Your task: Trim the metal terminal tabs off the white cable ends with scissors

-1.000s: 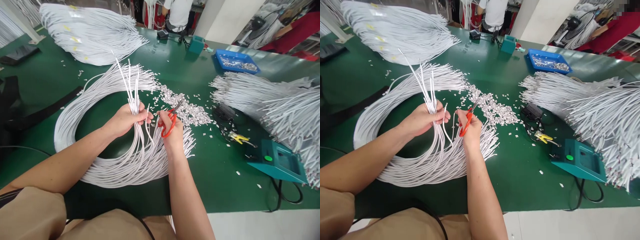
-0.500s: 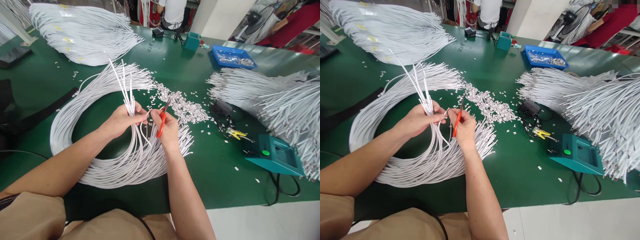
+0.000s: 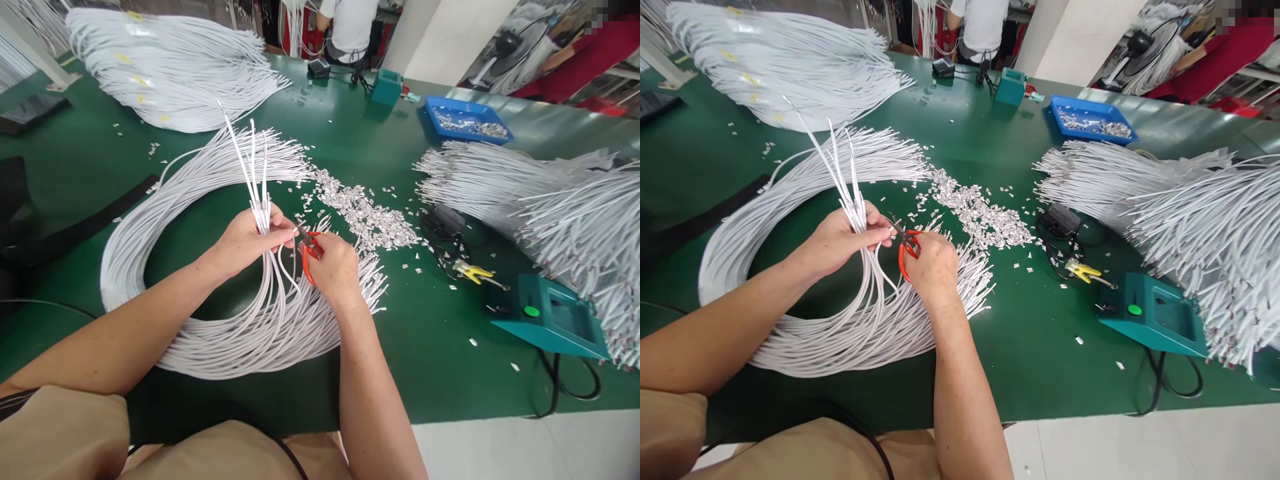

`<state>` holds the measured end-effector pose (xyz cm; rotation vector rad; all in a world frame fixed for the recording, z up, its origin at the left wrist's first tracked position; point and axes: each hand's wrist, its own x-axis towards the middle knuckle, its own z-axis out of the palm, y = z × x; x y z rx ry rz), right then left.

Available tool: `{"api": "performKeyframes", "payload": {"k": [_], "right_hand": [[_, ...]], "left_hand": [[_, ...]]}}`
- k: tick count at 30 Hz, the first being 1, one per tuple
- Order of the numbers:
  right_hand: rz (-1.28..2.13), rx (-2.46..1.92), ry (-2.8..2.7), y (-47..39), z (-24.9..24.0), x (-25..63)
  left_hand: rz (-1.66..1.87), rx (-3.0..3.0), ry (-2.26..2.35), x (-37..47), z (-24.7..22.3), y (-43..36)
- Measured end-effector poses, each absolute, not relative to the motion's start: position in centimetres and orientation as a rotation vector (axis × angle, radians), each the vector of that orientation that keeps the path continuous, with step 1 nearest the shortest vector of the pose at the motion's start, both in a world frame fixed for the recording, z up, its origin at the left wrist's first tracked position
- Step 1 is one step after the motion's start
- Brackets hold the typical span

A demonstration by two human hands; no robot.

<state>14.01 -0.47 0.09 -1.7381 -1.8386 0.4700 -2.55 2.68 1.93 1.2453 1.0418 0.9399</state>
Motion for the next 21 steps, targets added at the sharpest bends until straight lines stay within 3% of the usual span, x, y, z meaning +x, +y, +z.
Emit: {"api": "performKeyframes", "payload": {"k": [12,21], "right_hand": [[0.234,-1.724,-1.92,-0.7,-0.36,14.24],[0.326,-1.639,-1.918,-0.61,-0.23,14.57]], "left_hand": [[0.895,1.206,1.058,-2.47,2.09,2.72],[0.812,1.201,0.792,-3.07,1.52,3.23]]}}
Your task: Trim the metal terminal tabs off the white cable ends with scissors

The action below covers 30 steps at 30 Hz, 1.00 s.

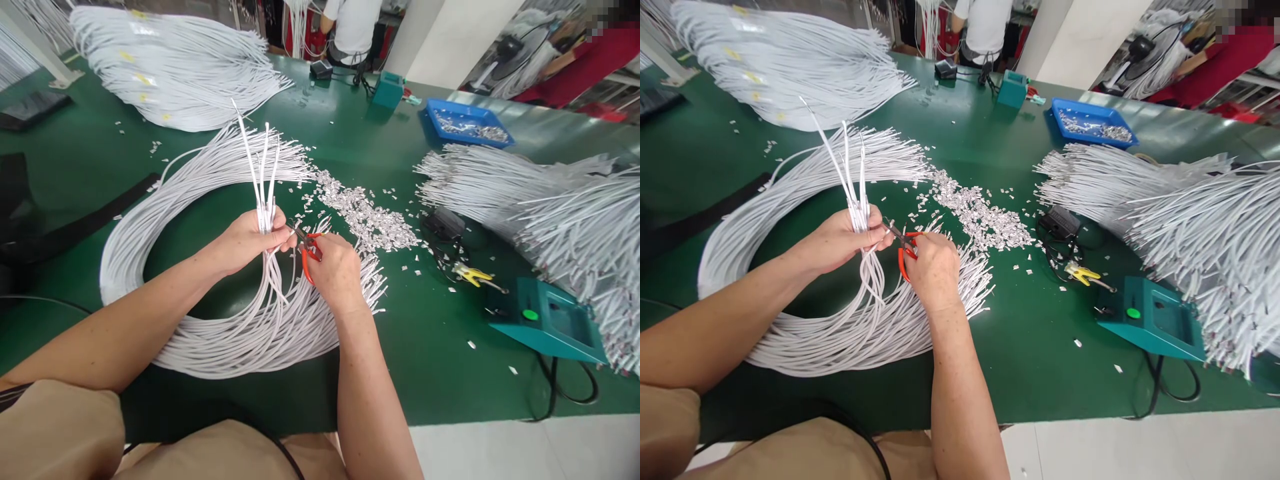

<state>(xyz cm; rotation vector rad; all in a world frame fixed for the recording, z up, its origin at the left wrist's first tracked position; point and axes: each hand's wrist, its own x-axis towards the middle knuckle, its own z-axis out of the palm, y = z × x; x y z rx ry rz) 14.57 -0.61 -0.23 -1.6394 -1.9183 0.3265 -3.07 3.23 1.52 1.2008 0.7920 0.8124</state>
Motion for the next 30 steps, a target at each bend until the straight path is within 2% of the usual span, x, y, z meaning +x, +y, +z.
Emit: {"api": "performKeyframes", "payload": {"k": [6,11,17,25,30], "right_hand": [[0.994,-1.347,-1.36,-0.5,1.0,14.6],[1.304,-1.027,-1.214,-0.4,1.2,13.9],[1.297,-1.026,-1.203,-0.3,0.7,14.0],[1.204,-1.16,-1.096,-0.3,0.8,13.6],[1.313,-1.043,-0.982,-0.3,0.8,12.9]], "left_hand": [[0.77,1.215,0.786,-3.0,1.9,3.0],[0.692,1.241,0.729,-3.1,2.0,3.0],[0.645,1.235,0.715,-3.4,2.2,3.1],[0.78,1.186,0.861,-2.7,2.3,2.7],[0.807,1.157,0.891,-2.7,2.1,2.7]]}}
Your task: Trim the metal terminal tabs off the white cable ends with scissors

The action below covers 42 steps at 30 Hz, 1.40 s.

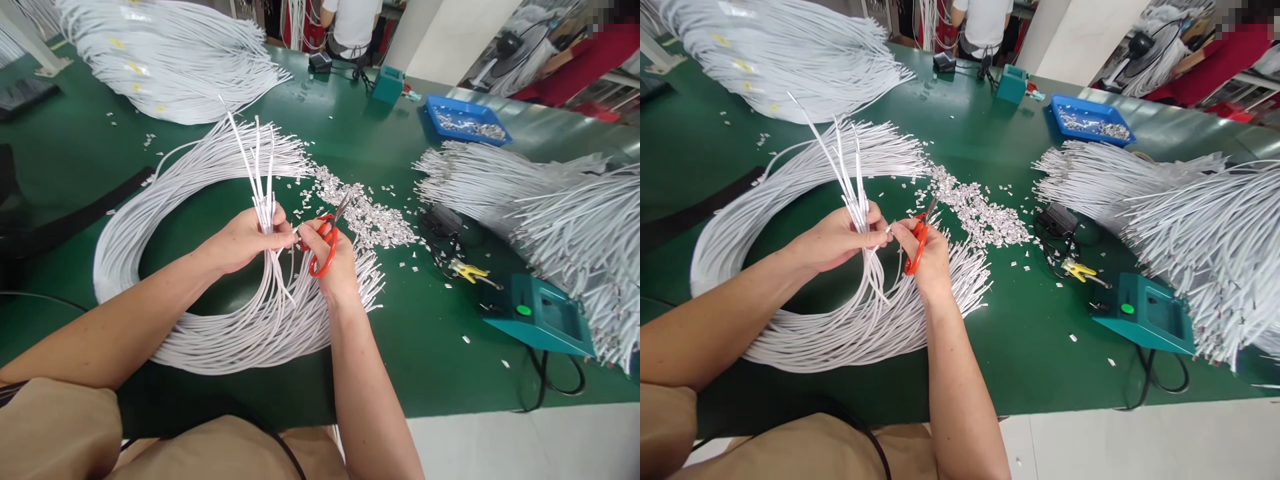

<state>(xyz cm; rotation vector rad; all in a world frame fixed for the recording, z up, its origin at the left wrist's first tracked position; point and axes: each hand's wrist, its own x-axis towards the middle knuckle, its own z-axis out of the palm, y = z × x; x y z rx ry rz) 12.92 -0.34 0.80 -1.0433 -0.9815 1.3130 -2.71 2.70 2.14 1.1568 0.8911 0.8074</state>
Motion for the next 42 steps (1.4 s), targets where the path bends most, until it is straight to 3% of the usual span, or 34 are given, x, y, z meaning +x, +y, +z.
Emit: {"api": "performKeyframes", "payload": {"k": [10,15,24,33,42], "right_hand": [[1.299,-1.02,-1.115,-0.8,1.5,13.0],[1.065,-1.279,-0.946,-0.4,0.8,12.9],[0.61,-1.58,-1.537,-0.3,-0.8,13.5],[1.036,-1.356,-1.184,-0.5,0.4,13.2],[1.032,-1.308,-1.236,-0.6,0.8,13.2]], "left_hand": [[0.889,1.109,0.912,-2.7,1.9,2.9],[0.892,1.097,0.924,-2.8,1.6,2.9],[0.843,1.153,0.927,-3.1,1.3,3.1],[0.887,1.275,0.977,-2.9,1.6,2.8],[0.888,1.361,1.058,-2.9,1.8,2.6]]}}
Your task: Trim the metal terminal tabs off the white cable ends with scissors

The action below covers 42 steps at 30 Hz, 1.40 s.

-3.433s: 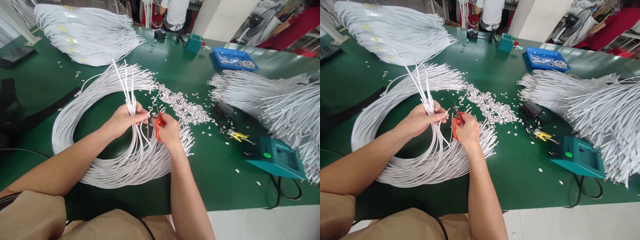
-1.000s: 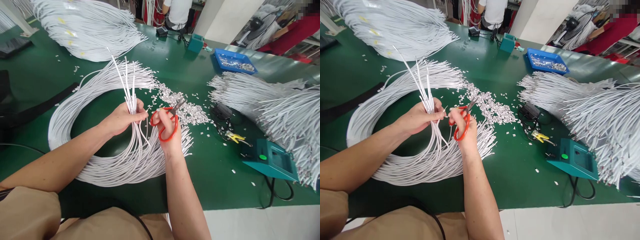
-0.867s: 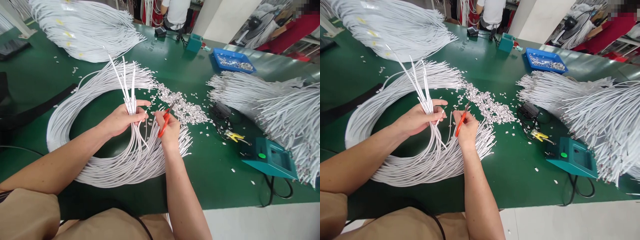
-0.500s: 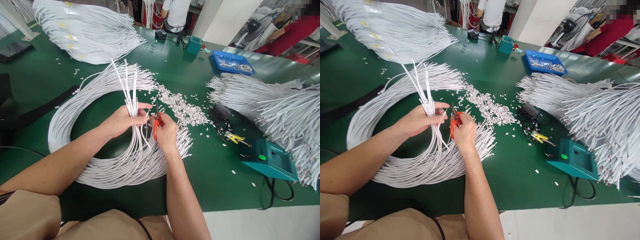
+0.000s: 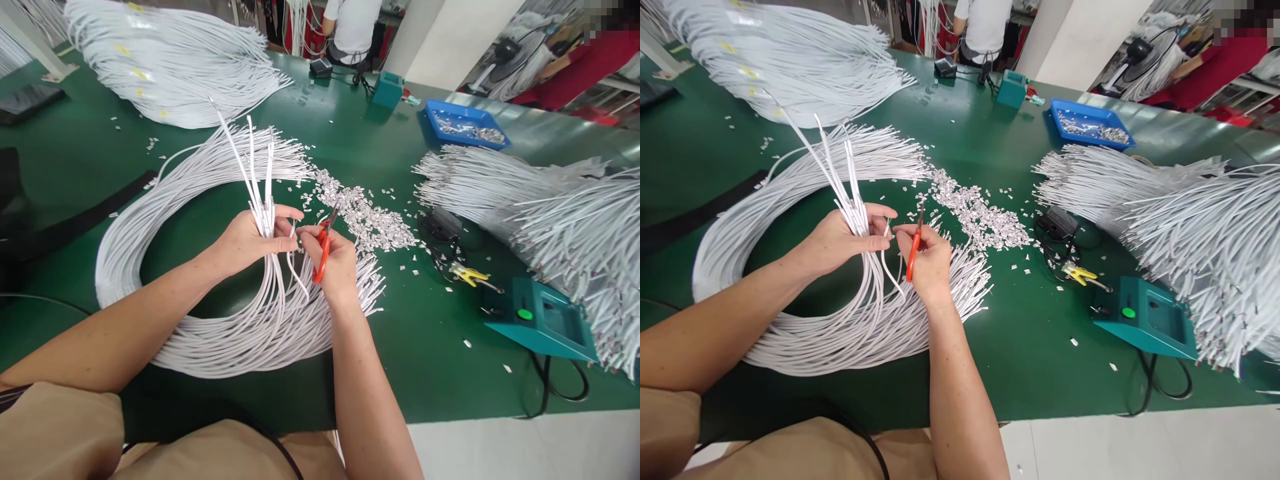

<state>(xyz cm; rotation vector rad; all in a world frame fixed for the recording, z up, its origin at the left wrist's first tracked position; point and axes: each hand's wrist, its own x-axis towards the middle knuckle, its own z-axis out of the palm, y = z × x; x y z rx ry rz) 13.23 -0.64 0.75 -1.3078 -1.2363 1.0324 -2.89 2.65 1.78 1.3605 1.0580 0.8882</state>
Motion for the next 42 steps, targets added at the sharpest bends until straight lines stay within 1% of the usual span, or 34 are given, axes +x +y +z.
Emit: {"api": "performKeyframes", "payload": {"k": [2,7,11,16,22,28,30,31,35,37,40,42], "right_hand": [[0.869,-1.359,-1.418,-0.6,0.4,13.6],[0.323,-1.524,-1.891,-0.4,-0.6,14.6],[0.125,-1.577,-1.977,-0.5,-1.0,14.9],[-0.034,-1.607,-2.008,-0.4,-1.4,15.0],[-0.02,-1.599,-2.025,-0.3,-1.5,15.1],[-0.093,-1.626,-2.031,-0.3,-1.7,15.4],[0.003,-1.627,-1.982,-0.3,-1.5,15.5],[0.119,-1.617,-1.92,-0.3,-1.3,15.4],[0.823,-1.409,-1.416,-0.3,-0.4,14.5],[1.094,-1.249,-1.204,-0.2,0.0,13.7],[1.289,-1.085,-1.051,-0.1,0.2,12.8],[1.253,-1.093,-0.972,0.0,0.2,12.8]], "left_hand": [[0.881,1.364,1.069,-2.9,1.8,2.7],[0.874,1.385,1.117,-2.9,1.9,2.7],[0.861,1.379,1.138,-3.0,2.0,2.7],[0.849,1.365,1.156,-2.9,2.3,2.6],[0.847,1.353,1.154,-2.9,2.3,2.6],[0.853,1.337,1.149,-3.0,2.0,2.7],[0.857,1.338,1.145,-3.0,2.0,2.7],[0.86,1.338,1.143,-3.0,2.0,2.7],[0.882,1.326,1.112,-2.9,1.8,2.7],[0.876,1.32,1.075,-2.9,1.7,2.7],[0.844,1.328,1.039,-2.8,1.6,2.6],[0.817,1.343,1.036,-2.8,1.6,2.6]]}}
